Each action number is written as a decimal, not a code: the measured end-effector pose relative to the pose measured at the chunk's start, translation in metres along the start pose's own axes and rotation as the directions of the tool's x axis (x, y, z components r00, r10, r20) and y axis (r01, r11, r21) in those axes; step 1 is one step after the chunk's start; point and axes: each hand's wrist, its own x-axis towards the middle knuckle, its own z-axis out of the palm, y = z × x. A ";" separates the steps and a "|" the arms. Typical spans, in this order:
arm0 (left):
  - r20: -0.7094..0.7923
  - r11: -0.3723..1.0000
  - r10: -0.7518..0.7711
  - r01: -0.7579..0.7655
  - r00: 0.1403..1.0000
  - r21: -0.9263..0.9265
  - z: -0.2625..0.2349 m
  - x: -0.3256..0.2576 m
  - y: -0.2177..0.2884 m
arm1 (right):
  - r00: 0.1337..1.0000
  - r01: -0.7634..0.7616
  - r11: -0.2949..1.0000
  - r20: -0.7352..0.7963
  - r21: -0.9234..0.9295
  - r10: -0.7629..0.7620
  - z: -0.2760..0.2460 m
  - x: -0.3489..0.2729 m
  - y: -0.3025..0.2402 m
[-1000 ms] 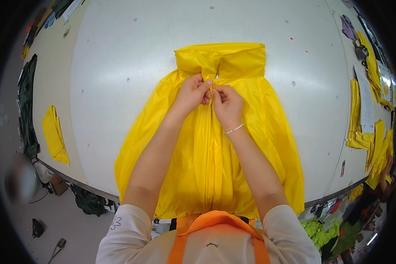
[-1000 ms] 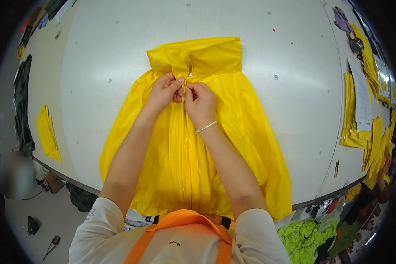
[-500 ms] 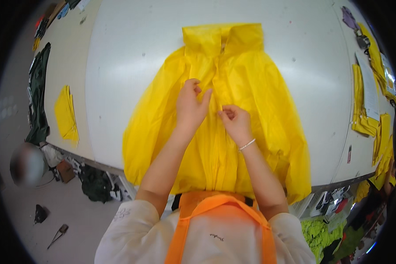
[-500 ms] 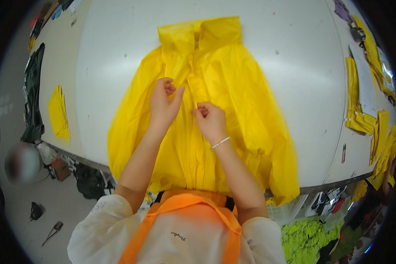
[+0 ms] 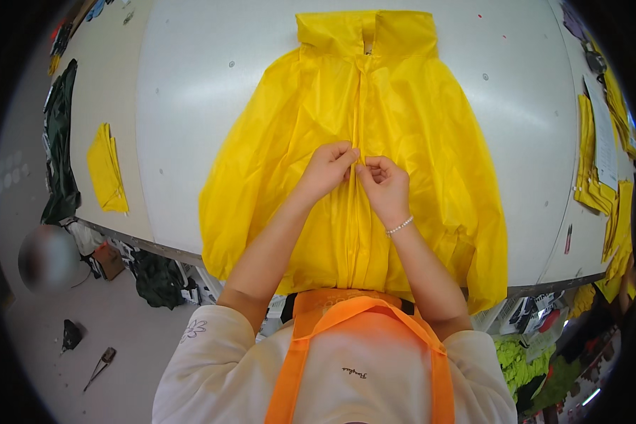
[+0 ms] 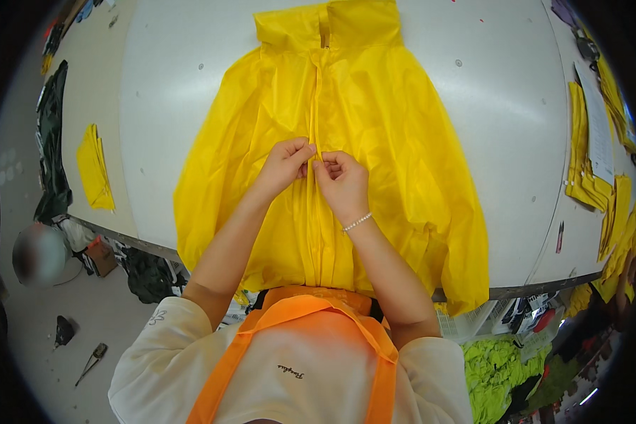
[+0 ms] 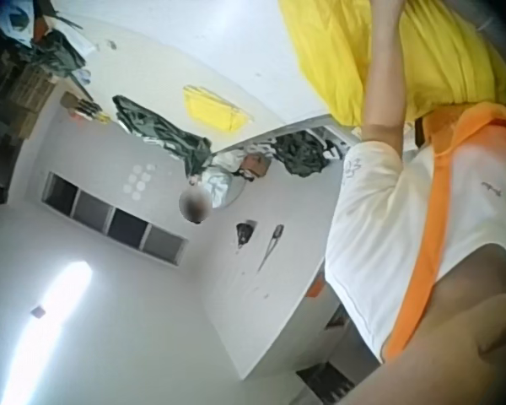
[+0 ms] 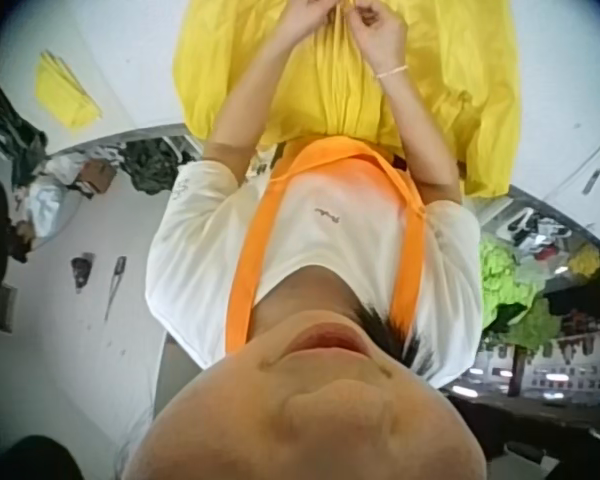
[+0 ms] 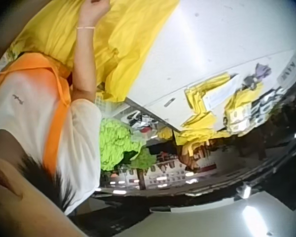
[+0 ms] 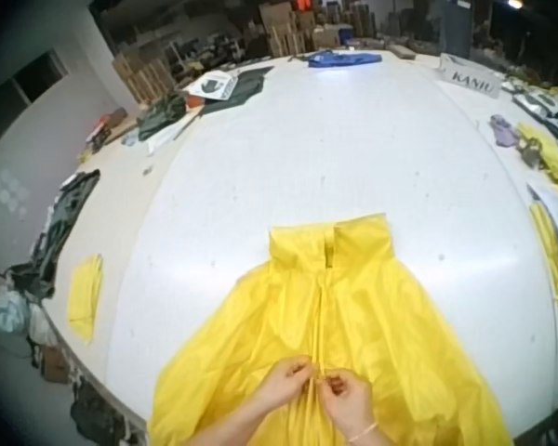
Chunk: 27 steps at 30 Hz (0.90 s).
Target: The person lays a yellow raincoat on a table, uses a small blade to cut threads, zips the jacket, and folds it into a compact rectangle. The folded jacket is placed into a white plastic basket with other folded items.
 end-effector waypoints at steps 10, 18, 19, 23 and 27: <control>-0.131 0.963 0.205 -0.176 0.970 0.205 0.010 -0.004 -0.012 | 0.996 0.081 0.971 -0.020 -0.225 -0.087 0.002 0.008 -0.003; -0.461 0.771 0.424 -0.044 0.780 0.635 -0.044 -0.093 -0.021 | 0.979 0.162 0.944 -0.071 -0.287 -0.190 -0.059 -0.034 -0.013; -0.544 0.756 0.255 0.185 0.799 0.627 -0.065 -0.119 -0.024 | 0.989 0.098 0.932 -0.068 -0.350 -0.130 -0.087 -0.053 -0.016; -0.594 0.286 -0.018 0.574 0.804 0.768 -0.096 -0.185 -0.029 | 0.957 -0.183 0.825 -0.290 -0.535 0.023 -0.186 -0.124 0.023; -0.666 0.102 -0.046 0.666 0.745 0.739 -0.111 -0.192 -0.026 | 0.935 -0.302 0.538 -0.355 -0.787 0.006 -0.224 -0.133 0.033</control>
